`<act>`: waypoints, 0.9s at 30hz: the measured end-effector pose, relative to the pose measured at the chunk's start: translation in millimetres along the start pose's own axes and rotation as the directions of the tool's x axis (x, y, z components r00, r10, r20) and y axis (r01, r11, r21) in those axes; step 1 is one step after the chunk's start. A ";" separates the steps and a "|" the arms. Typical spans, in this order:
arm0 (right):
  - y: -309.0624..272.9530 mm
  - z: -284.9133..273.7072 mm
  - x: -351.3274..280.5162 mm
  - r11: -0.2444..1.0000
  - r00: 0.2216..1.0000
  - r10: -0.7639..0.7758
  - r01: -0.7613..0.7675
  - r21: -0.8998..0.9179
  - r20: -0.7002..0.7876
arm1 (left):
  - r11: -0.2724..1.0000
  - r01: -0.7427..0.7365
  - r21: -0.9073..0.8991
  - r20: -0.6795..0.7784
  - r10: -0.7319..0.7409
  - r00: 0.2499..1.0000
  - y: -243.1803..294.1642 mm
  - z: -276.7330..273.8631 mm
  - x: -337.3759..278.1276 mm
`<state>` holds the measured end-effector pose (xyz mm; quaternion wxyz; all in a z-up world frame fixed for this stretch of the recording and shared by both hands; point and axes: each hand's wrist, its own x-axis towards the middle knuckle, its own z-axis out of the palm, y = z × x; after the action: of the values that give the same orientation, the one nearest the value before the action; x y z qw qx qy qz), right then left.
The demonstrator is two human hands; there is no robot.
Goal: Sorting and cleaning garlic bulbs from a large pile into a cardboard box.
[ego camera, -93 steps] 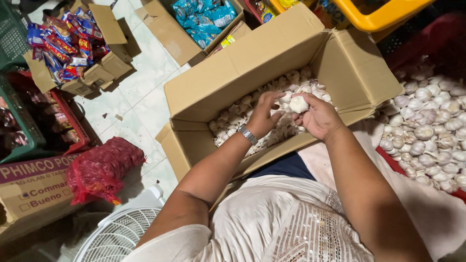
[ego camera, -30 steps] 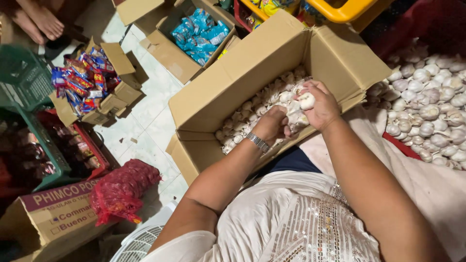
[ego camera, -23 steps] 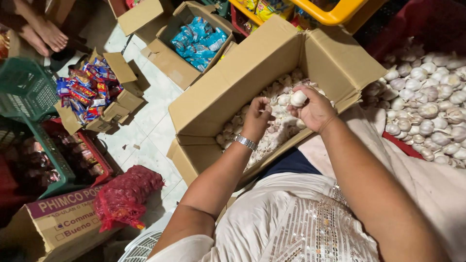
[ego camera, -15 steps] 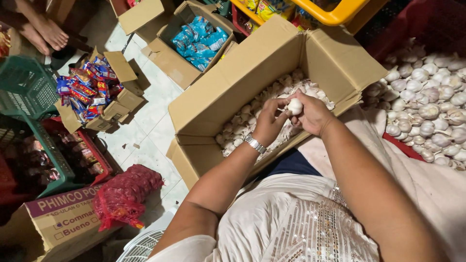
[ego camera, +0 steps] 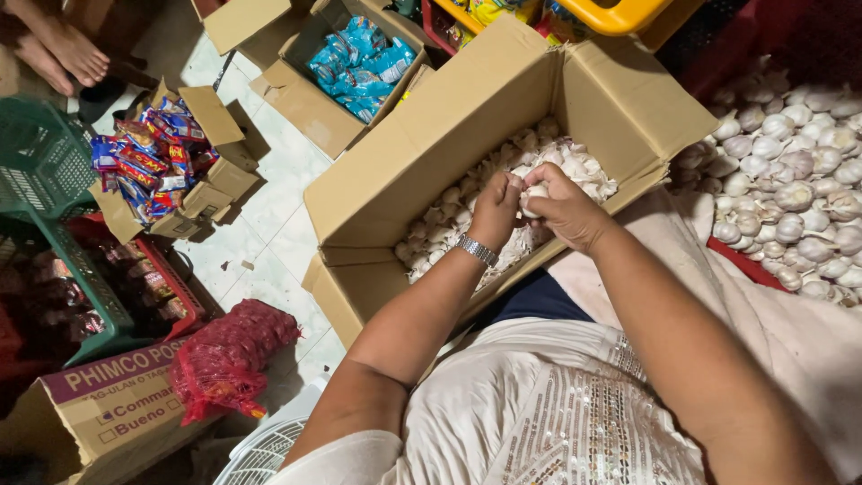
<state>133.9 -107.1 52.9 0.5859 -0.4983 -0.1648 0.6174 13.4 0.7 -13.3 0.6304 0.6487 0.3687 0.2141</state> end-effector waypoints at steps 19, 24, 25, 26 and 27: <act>-15.9 -20.8 -24.3 0.920 0.967 -0.147 0.211 0.330 -0.210 | 0.774 -0.399 0.492 0.460 0.158 0.874 -45.5 -39.9 -35.4; -50.9 -93.3 -85.5 0.780 0.775 -0.348 0.551 0.296 -0.527 | 0.700 -0.391 0.597 0.579 -0.039 0.814 -82.1 -31.4 -37.6; -62.2 -102.3 -96.6 0.738 0.691 -0.379 0.627 0.249 -0.616 | 0.708 -0.387 0.591 0.574 -0.031 0.818 -89.8 -32.7 -32.1; -60.3 -116.9 -99.9 0.728 0.670 -0.386 0.643 0.236 -0.635 | 0.707 -0.408 0.577 0.597 -0.024 0.802 -86.4 -29.3 -33.0; -58.9 -131.1 -101.2 0.687 0.599 -0.343 0.686 0.242 -0.724 | 0.658 -0.400 0.638 0.593 -0.089 0.800 -81.9 -28.1 -31.0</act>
<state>254.3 -231.5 83.2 0.8703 -0.4310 0.0633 0.2296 -44.2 -9.5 -84.2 0.3717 0.9096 0.1533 -0.1046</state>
